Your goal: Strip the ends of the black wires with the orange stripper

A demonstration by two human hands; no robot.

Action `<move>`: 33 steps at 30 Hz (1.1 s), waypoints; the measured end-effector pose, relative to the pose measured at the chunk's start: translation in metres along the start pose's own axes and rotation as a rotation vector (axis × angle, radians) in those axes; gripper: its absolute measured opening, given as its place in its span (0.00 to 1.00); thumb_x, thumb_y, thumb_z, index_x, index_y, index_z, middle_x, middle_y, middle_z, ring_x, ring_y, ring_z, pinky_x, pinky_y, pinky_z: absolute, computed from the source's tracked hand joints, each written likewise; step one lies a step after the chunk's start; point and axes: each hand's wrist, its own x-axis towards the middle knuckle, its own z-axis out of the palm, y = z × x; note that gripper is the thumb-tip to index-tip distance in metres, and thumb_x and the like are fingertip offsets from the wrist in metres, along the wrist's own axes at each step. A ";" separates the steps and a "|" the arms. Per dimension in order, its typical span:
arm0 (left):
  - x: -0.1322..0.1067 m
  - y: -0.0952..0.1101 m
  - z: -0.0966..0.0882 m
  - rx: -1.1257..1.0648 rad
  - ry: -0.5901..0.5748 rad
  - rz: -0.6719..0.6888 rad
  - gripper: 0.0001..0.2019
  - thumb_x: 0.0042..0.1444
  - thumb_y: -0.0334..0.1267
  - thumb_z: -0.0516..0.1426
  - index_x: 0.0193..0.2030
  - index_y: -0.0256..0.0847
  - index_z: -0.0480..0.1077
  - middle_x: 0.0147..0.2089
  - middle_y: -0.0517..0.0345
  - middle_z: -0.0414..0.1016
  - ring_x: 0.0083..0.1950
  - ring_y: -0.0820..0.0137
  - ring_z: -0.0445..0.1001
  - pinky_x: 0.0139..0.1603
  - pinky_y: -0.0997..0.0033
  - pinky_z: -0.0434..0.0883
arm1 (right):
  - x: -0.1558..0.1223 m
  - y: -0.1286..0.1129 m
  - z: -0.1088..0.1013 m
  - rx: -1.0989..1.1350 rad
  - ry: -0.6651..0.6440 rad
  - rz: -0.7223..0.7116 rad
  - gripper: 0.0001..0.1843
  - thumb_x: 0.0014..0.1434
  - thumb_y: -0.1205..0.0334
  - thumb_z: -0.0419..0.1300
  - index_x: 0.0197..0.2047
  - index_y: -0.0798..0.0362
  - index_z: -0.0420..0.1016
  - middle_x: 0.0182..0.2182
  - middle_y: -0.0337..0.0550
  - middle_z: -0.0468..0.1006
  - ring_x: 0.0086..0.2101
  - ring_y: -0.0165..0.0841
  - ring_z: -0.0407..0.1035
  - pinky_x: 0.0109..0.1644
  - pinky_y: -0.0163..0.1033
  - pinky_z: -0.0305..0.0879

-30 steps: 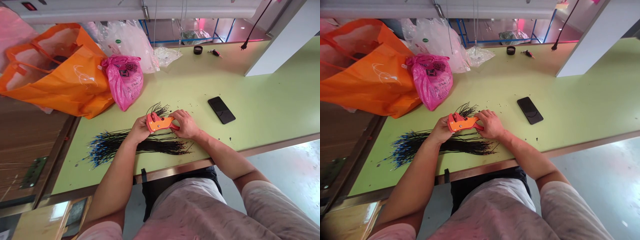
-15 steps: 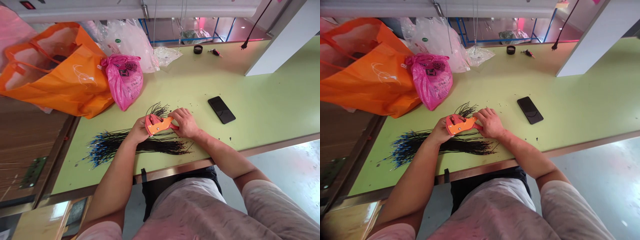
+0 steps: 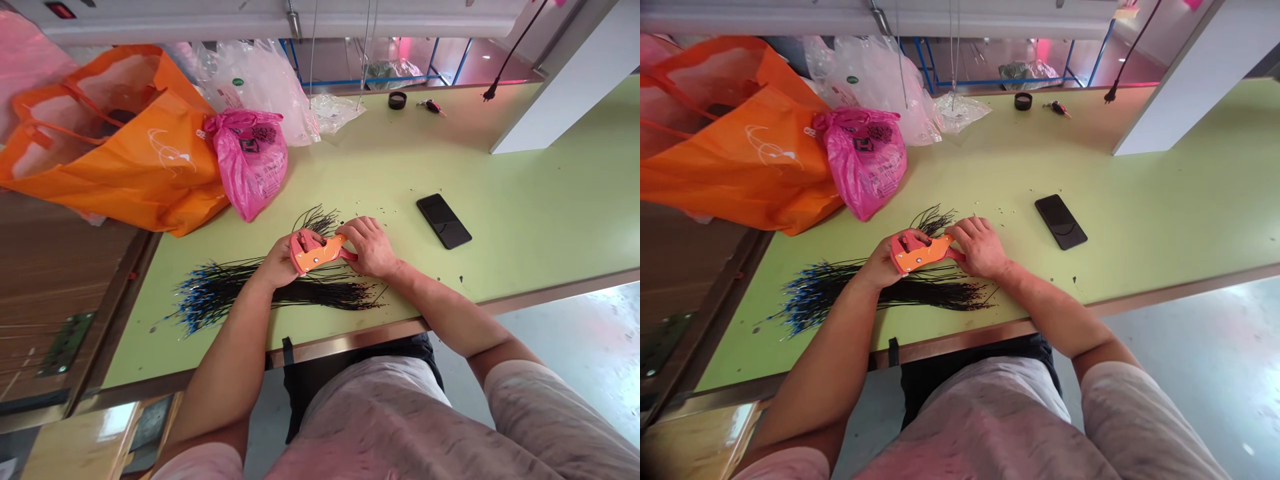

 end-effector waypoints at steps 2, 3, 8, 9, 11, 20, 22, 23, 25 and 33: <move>0.000 -0.001 -0.001 0.017 -0.008 0.012 0.21 0.40 0.46 0.78 0.40 0.39 0.83 0.42 0.49 0.86 0.40 0.62 0.82 0.44 0.64 0.78 | 0.000 0.000 0.001 -0.006 -0.001 -0.007 0.28 0.79 0.40 0.52 0.62 0.54 0.77 0.55 0.60 0.81 0.52 0.50 0.68 0.61 0.56 0.64; -0.001 -0.001 -0.001 0.022 -0.010 0.015 0.22 0.40 0.46 0.78 0.40 0.39 0.83 0.41 0.50 0.86 0.40 0.62 0.82 0.44 0.64 0.78 | -0.001 0.000 0.001 -0.011 0.001 -0.012 0.27 0.79 0.41 0.52 0.62 0.54 0.77 0.54 0.59 0.81 0.52 0.50 0.68 0.60 0.56 0.64; 0.000 0.000 -0.001 -0.012 -0.003 0.005 0.20 0.40 0.45 0.78 0.39 0.39 0.84 0.43 0.49 0.87 0.42 0.61 0.83 0.44 0.64 0.79 | -0.002 0.000 0.001 -0.033 0.020 -0.043 0.27 0.80 0.42 0.52 0.62 0.55 0.77 0.52 0.59 0.82 0.50 0.49 0.69 0.58 0.53 0.64; 0.000 0.000 0.000 -0.029 -0.001 -0.002 0.19 0.41 0.45 0.78 0.39 0.39 0.85 0.43 0.49 0.87 0.42 0.61 0.83 0.44 0.63 0.79 | -0.002 0.000 0.001 -0.035 0.019 -0.043 0.26 0.79 0.42 0.52 0.61 0.55 0.76 0.52 0.58 0.82 0.49 0.48 0.69 0.57 0.53 0.65; 0.000 0.001 0.000 -0.044 0.000 -0.003 0.17 0.41 0.44 0.78 0.37 0.40 0.85 0.42 0.49 0.87 0.42 0.60 0.83 0.44 0.62 0.80 | -0.002 0.001 0.001 -0.037 0.020 -0.041 0.25 0.79 0.42 0.54 0.61 0.55 0.77 0.51 0.58 0.82 0.48 0.47 0.69 0.56 0.51 0.65; 0.000 0.006 0.005 -0.014 -0.047 0.061 0.19 0.49 0.50 0.78 0.31 0.40 0.78 0.28 0.58 0.77 0.28 0.71 0.72 0.29 0.71 0.71 | -0.003 -0.007 0.001 0.266 -0.076 0.233 0.13 0.71 0.51 0.63 0.46 0.52 0.74 0.33 0.39 0.76 0.30 0.31 0.62 0.37 0.38 0.57; -0.001 0.009 0.006 -0.043 -0.024 0.069 0.20 0.54 0.54 0.76 0.36 0.40 0.78 0.26 0.61 0.74 0.26 0.74 0.70 0.30 0.72 0.71 | -0.002 -0.006 -0.003 0.464 -0.065 0.288 0.18 0.68 0.47 0.67 0.48 0.52 0.73 0.32 0.36 0.74 0.30 0.30 0.61 0.38 0.38 0.60; -0.001 0.010 0.007 -0.053 -0.010 0.068 0.20 0.55 0.55 0.76 0.38 0.40 0.79 0.27 0.62 0.73 0.25 0.74 0.69 0.30 0.72 0.70 | -0.002 -0.005 -0.005 0.554 -0.054 0.309 0.20 0.67 0.45 0.68 0.48 0.51 0.72 0.32 0.35 0.72 0.30 0.30 0.61 0.38 0.38 0.61; -0.002 0.012 0.008 -0.051 0.024 0.061 0.21 0.56 0.55 0.75 0.40 0.40 0.79 0.27 0.62 0.74 0.26 0.74 0.70 0.30 0.73 0.70 | 0.001 -0.002 -0.009 0.709 -0.019 0.358 0.21 0.66 0.43 0.69 0.46 0.51 0.71 0.32 0.34 0.70 0.31 0.30 0.61 0.38 0.39 0.63; 0.006 0.011 0.012 -0.149 0.297 0.080 0.20 0.52 0.52 0.77 0.38 0.41 0.78 0.33 0.60 0.78 0.24 0.78 0.68 0.22 0.77 0.65 | 0.006 0.008 -0.019 1.274 -0.151 0.426 0.24 0.58 0.50 0.79 0.47 0.52 0.74 0.38 0.39 0.79 0.37 0.32 0.76 0.46 0.42 0.77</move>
